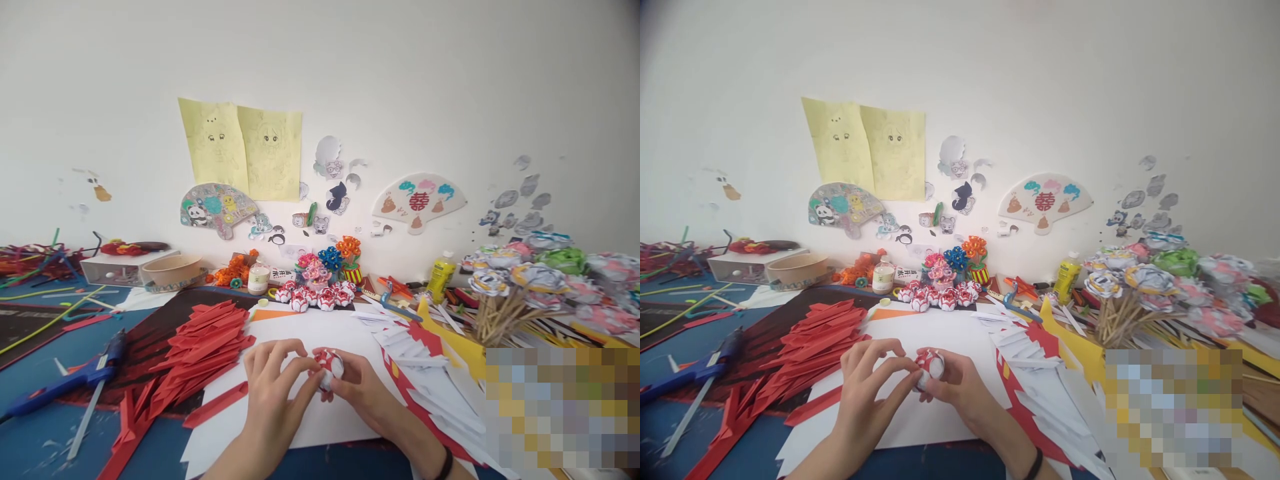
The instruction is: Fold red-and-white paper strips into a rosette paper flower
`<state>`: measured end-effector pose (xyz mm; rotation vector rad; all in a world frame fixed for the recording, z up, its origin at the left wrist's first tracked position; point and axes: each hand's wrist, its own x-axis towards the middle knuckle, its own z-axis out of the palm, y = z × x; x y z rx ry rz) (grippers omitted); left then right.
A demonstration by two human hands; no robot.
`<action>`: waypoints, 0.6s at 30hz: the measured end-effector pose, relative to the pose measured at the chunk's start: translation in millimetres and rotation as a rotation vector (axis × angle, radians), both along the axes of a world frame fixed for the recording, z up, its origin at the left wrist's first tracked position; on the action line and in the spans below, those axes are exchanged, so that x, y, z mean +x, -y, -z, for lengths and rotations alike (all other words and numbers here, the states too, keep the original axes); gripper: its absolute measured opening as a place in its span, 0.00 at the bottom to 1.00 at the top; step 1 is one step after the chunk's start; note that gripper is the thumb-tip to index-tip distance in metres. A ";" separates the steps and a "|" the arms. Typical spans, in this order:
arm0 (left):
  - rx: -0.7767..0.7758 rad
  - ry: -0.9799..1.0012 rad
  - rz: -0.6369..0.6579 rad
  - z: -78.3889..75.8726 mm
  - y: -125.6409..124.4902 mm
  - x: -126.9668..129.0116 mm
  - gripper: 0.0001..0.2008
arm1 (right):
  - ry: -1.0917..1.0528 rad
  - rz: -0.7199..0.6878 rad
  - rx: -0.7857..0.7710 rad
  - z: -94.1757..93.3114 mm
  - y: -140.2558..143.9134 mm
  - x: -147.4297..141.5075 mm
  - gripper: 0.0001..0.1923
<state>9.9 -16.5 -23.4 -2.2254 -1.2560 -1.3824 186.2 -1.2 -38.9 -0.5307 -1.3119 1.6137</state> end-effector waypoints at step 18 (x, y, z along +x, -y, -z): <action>-0.439 0.139 0.247 -15.6 -6.9 -3.4 0.06 | 0.032 0.062 0.034 2.5 -1.2 3.9 0.23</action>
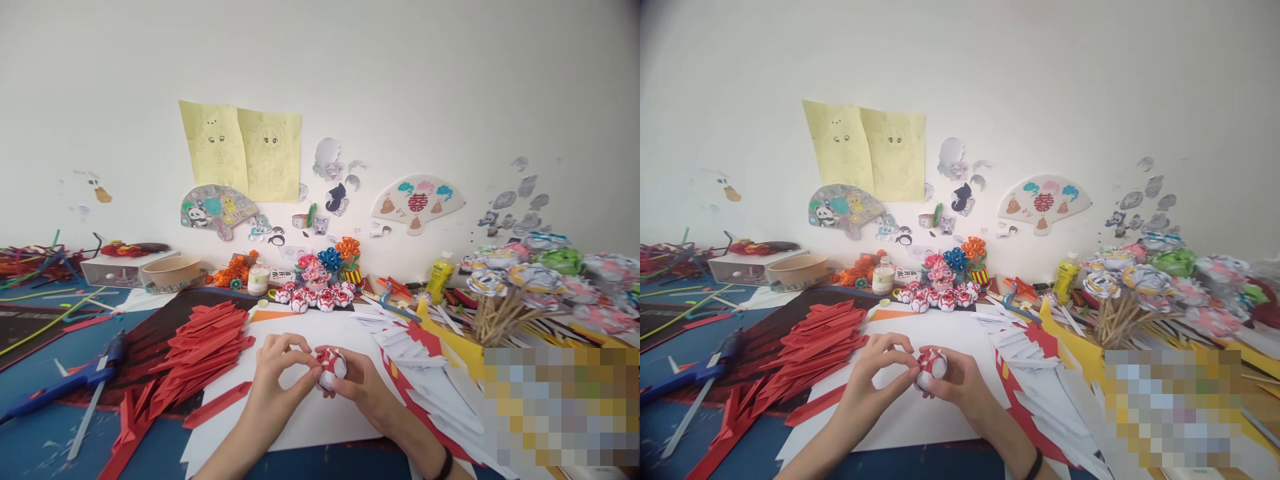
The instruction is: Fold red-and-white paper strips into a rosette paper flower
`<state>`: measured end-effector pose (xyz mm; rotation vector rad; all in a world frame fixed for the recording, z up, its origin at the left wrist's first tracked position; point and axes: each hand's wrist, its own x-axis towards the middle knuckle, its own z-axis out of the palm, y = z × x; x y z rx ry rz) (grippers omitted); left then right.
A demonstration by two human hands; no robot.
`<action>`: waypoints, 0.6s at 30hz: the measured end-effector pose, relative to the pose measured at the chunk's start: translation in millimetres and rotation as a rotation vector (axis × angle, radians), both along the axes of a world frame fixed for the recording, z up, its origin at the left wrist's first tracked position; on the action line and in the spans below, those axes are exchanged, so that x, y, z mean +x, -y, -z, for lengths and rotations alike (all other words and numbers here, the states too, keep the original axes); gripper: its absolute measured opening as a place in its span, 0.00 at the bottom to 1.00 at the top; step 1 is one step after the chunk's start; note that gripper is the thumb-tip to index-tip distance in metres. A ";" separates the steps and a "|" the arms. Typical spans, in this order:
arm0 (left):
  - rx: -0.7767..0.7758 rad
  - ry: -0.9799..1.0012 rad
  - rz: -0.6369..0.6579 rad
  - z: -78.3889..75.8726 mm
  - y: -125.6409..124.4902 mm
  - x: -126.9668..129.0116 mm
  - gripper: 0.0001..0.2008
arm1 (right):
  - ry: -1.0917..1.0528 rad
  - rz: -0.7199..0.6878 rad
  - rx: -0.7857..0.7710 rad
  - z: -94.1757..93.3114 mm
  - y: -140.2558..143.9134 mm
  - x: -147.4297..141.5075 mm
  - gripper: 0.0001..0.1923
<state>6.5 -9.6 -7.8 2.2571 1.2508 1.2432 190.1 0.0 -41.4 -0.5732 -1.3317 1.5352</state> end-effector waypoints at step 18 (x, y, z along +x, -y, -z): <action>0.027 -0.115 0.034 -0.5 4.6 0.3 0.07 | 0.007 -0.036 0.012 -5.4 2.8 1.1 0.19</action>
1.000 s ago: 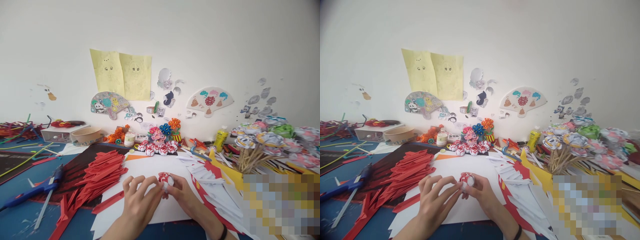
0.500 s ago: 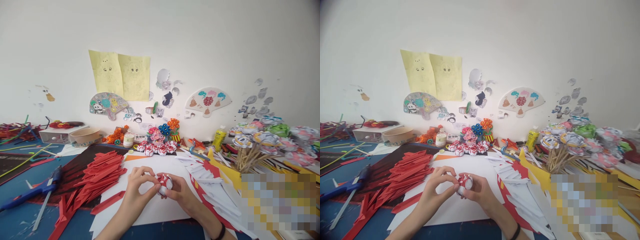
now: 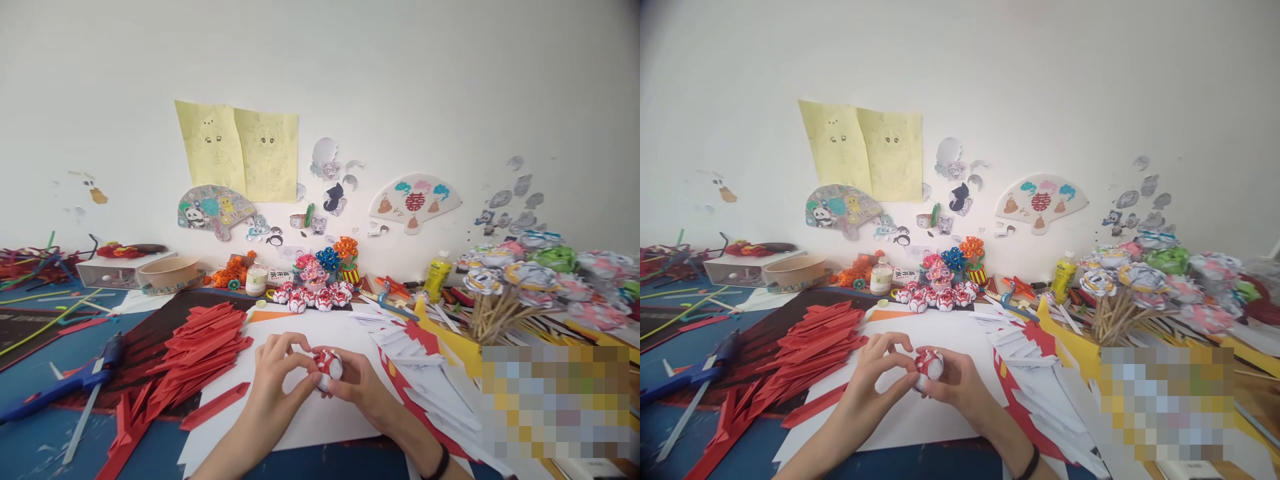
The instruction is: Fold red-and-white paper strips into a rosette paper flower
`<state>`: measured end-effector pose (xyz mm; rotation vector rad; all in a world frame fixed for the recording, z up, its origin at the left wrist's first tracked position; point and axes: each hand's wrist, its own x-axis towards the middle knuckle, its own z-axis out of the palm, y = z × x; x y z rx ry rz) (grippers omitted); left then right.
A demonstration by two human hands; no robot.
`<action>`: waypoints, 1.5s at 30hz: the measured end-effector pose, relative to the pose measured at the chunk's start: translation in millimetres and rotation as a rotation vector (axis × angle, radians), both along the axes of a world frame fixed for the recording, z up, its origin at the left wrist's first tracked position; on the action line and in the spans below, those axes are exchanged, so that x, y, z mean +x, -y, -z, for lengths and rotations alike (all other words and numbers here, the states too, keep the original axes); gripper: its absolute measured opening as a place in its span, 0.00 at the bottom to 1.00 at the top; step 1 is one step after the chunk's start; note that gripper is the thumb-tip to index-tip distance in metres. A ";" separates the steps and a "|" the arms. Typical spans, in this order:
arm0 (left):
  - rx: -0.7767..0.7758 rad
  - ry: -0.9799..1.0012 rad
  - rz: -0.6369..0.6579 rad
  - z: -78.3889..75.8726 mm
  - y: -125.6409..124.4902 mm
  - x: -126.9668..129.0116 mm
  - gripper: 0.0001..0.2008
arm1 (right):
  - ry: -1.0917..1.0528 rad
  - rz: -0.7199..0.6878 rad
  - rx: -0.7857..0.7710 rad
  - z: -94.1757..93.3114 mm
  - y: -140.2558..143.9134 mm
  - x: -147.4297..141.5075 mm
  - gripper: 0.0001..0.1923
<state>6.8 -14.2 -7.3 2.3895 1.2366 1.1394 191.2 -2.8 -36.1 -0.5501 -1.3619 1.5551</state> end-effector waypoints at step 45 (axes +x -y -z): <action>-0.033 0.172 0.081 14.1 -1.7 5.0 0.29 | -0.091 -0.053 0.039 -9.0 7.1 5.1 0.43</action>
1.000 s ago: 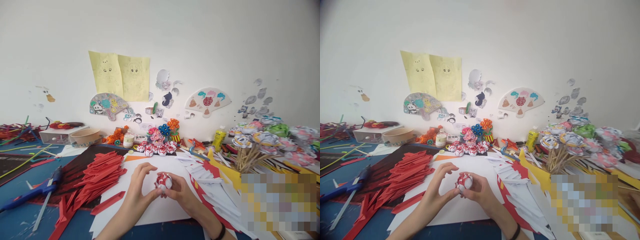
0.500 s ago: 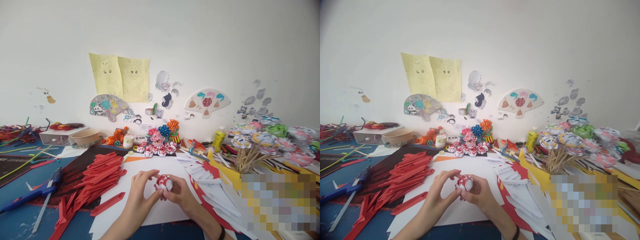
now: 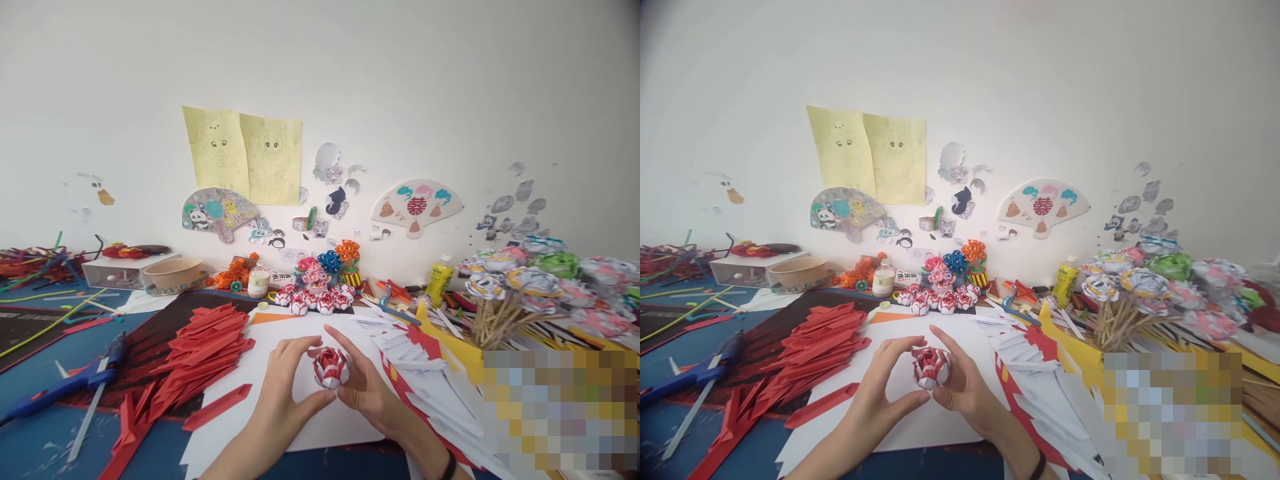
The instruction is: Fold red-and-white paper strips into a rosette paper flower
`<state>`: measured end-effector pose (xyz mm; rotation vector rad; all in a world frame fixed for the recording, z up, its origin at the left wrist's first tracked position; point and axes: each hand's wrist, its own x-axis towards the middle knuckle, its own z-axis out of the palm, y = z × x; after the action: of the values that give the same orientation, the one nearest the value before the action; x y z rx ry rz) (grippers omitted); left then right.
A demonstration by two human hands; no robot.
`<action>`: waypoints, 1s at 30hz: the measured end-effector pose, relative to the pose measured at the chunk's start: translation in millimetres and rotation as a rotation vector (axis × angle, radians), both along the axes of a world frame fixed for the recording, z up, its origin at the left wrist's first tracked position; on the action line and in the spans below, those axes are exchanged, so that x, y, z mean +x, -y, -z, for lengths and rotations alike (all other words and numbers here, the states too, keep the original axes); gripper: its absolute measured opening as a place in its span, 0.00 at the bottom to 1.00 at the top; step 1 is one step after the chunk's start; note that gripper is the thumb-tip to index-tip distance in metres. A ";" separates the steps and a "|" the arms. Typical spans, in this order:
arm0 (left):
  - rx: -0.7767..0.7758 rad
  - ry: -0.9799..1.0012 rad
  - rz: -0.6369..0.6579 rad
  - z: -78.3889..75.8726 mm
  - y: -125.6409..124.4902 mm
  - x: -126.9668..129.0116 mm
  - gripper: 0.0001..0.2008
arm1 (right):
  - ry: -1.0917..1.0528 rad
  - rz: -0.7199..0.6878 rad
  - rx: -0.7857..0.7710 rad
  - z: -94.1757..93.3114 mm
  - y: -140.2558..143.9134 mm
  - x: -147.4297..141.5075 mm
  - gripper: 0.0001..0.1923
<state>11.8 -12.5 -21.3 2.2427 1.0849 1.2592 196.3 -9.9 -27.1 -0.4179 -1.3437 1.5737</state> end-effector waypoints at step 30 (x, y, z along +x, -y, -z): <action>0.380 -0.182 0.010 5.8 8.8 -4.8 0.27 | -0.027 -0.121 -0.125 4.8 -1.5 -3.8 0.22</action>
<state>7.0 -21.3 -27.1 2.6842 0.9571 1.3743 192.5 -8.4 -31.9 -0.3965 -1.2743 1.7634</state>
